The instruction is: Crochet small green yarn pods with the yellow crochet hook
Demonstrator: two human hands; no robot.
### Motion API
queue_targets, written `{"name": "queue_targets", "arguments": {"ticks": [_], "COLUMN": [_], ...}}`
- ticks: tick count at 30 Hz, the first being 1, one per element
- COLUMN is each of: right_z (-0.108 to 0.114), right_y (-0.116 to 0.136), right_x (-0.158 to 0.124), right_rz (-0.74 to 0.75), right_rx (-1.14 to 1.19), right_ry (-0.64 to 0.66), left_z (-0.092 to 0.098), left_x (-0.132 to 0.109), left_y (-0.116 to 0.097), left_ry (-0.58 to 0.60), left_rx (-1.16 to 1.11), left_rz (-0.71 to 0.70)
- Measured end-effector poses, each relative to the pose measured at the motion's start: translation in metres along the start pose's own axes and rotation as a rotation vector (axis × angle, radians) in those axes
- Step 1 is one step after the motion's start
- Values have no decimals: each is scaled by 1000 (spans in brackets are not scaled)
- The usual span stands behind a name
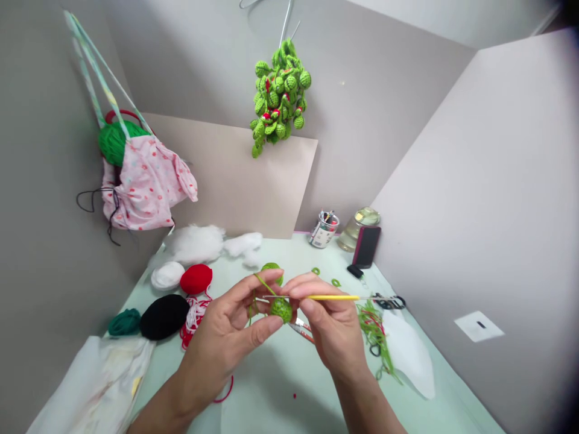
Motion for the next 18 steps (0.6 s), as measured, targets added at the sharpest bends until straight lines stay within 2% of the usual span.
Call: {"name": "queue_targets", "arguments": {"ticks": [4, 7, 12, 18], "right_z": [-5, -6, 2, 7], "right_y": [2, 3, 1, 7], "right_x": [-2, -3, 0, 2], "right_rz": [74, 83, 27, 1], "right_rx": [-47, -73, -14, -51], "right_ry": [-33, -50, 44, 129], "left_z": [3, 1, 0, 14], "left_x": [0, -1, -2, 4], "left_y": [3, 1, -1, 3], "left_ry": [61, 38, 29, 142], "left_rx": [73, 74, 31, 11], "left_rz": [-14, -15, 6, -4]}}
Point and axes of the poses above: each hand's wrist, its own x-axis towards the middle knuckle, its own z-axis out of the back of the hand, y = z × x, the point moved 1 cm from there along x, towards the middle knuckle, and after that the axes turned 6 degrees about z, right-handed, at the moved point
